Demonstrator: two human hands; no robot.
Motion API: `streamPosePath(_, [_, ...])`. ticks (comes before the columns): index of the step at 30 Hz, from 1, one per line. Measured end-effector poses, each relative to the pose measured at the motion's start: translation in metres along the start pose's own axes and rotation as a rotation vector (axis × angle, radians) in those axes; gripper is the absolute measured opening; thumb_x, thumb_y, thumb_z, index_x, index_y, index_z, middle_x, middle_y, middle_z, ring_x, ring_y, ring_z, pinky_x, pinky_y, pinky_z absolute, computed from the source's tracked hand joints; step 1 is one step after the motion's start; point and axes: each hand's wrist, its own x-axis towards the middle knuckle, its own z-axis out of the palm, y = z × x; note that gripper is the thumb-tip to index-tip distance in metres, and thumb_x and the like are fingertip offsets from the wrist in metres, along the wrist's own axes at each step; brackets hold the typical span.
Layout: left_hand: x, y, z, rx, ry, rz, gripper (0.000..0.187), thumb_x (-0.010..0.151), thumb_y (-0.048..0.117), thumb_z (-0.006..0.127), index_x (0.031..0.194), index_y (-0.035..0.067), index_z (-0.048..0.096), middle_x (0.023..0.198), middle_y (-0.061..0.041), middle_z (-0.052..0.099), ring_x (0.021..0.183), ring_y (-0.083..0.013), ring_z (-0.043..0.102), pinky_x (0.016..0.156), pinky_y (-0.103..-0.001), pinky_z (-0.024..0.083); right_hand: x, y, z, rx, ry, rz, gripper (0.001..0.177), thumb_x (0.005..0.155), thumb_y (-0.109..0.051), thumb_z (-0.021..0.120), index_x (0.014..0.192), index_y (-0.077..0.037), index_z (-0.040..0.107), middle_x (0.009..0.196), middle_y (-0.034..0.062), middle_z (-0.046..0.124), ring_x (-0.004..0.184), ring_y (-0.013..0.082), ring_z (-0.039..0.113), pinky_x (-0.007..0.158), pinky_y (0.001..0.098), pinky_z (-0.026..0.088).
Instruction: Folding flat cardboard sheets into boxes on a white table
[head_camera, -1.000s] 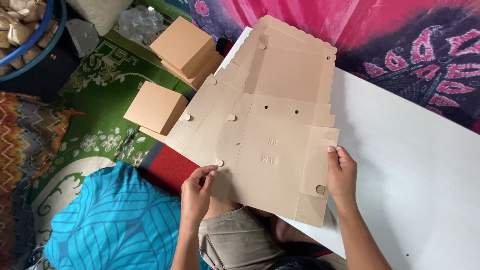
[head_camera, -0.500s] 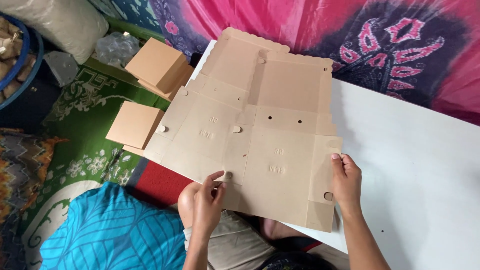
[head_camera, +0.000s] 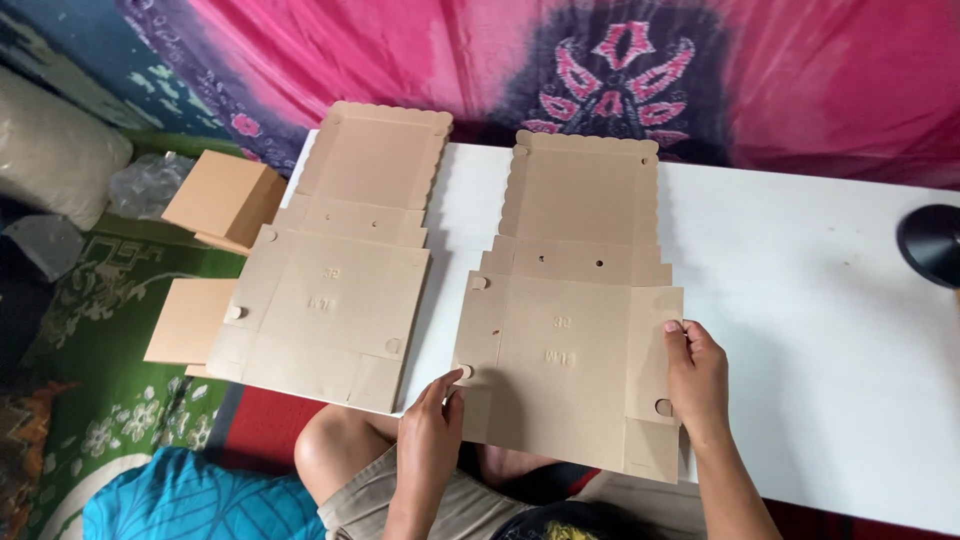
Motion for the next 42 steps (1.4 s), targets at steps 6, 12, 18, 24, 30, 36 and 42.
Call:
streamPosePath(6, [-0.016,0.026,0.038,0.065,-0.152,0.155,0.025,0.087,0.011,0.065,0.111,0.012,0.072,0.1,-0.002,0.078,0.058,-0.021,0.069,0.061,-0.036,0.056,-0.009,0.015,-0.06,-0.134,0.094,0.016,0.029,0.109,-0.022,0.052,0.113,0.002,0.068,0.069,0.0053,0.056,0.059,0.0149,0.045,0.056,0.0307,0.039])
streamPosePath(12, [-0.037,0.041,0.07,0.158,-0.115,0.425,0.02,0.086,0.016,0.067,0.104,0.012,0.074,0.091,-0.004,0.072,0.082,-0.024,0.065,0.069,-0.038,0.055,-0.001,0.03,-0.108,-0.242,0.15,-0.023,0.034,0.104,-0.019,0.057,0.13,0.003,0.063,0.088,0.0141,0.072,0.064,0.0233,0.059,0.064,0.0343,0.048])
streamPosePath(18, [-0.043,0.045,0.087,0.188,-0.022,0.569,0.02,0.085,0.012,0.067,0.105,0.01,0.071,0.098,-0.008,0.066,0.088,-0.0281,0.06,0.081,-0.04,0.05,0.003,0.044,-0.129,-0.221,0.12,-0.159,0.051,0.098,-0.009,0.058,0.148,-0.003,0.051,0.11,0.0153,0.07,0.087,0.0258,0.065,0.077,0.0362,0.051])
streamPosePath(24, [-0.056,0.057,0.101,0.221,-0.003,0.666,0.044,0.091,0.03,0.068,0.128,0.008,0.061,0.146,-0.019,0.048,0.142,-0.0413,0.038,0.109,-0.052,0.034,-0.012,0.074,-0.12,-0.492,0.195,-0.532,0.054,0.091,-0.015,0.062,0.143,-0.001,0.054,0.149,0.019,0.053,0.137,0.0341,0.049,0.109,0.0432,0.043])
streamPosePath(30, [-0.066,0.062,0.136,0.278,-0.065,0.876,0.058,0.097,0.037,0.058,0.148,0.008,0.052,0.164,-0.018,0.031,0.154,-0.0394,0.019,0.121,-0.052,0.018,-0.065,0.085,-0.073,-0.686,0.002,-0.763,0.055,0.105,-0.032,0.038,0.152,-0.004,0.038,0.165,0.0142,0.031,0.154,0.032,0.02,0.128,0.0474,0.013])
streamPosePath(36, [-0.068,0.058,0.149,0.307,0.019,0.896,0.057,0.097,0.04,0.055,0.142,0.005,0.057,0.155,-0.022,0.044,0.147,-0.0403,0.035,0.119,-0.053,0.024,-0.077,0.091,-0.04,-0.648,-0.1,-0.818,0.055,0.1,-0.025,0.044,0.148,0.002,0.044,0.16,0.0165,0.04,0.153,0.0314,0.028,0.123,0.0483,0.02])
streamPosePath(42, [-0.057,0.046,0.138,0.302,0.07,0.881,0.057,0.098,0.039,0.055,0.143,0.005,0.056,0.155,-0.022,0.044,0.146,-0.0396,0.037,0.119,-0.053,0.025,-0.071,0.084,-0.018,-0.664,-0.113,-0.895,0.053,0.1,-0.024,0.045,0.145,0.004,0.047,0.158,0.0172,0.042,0.151,0.0335,0.03,0.123,0.0489,0.021])
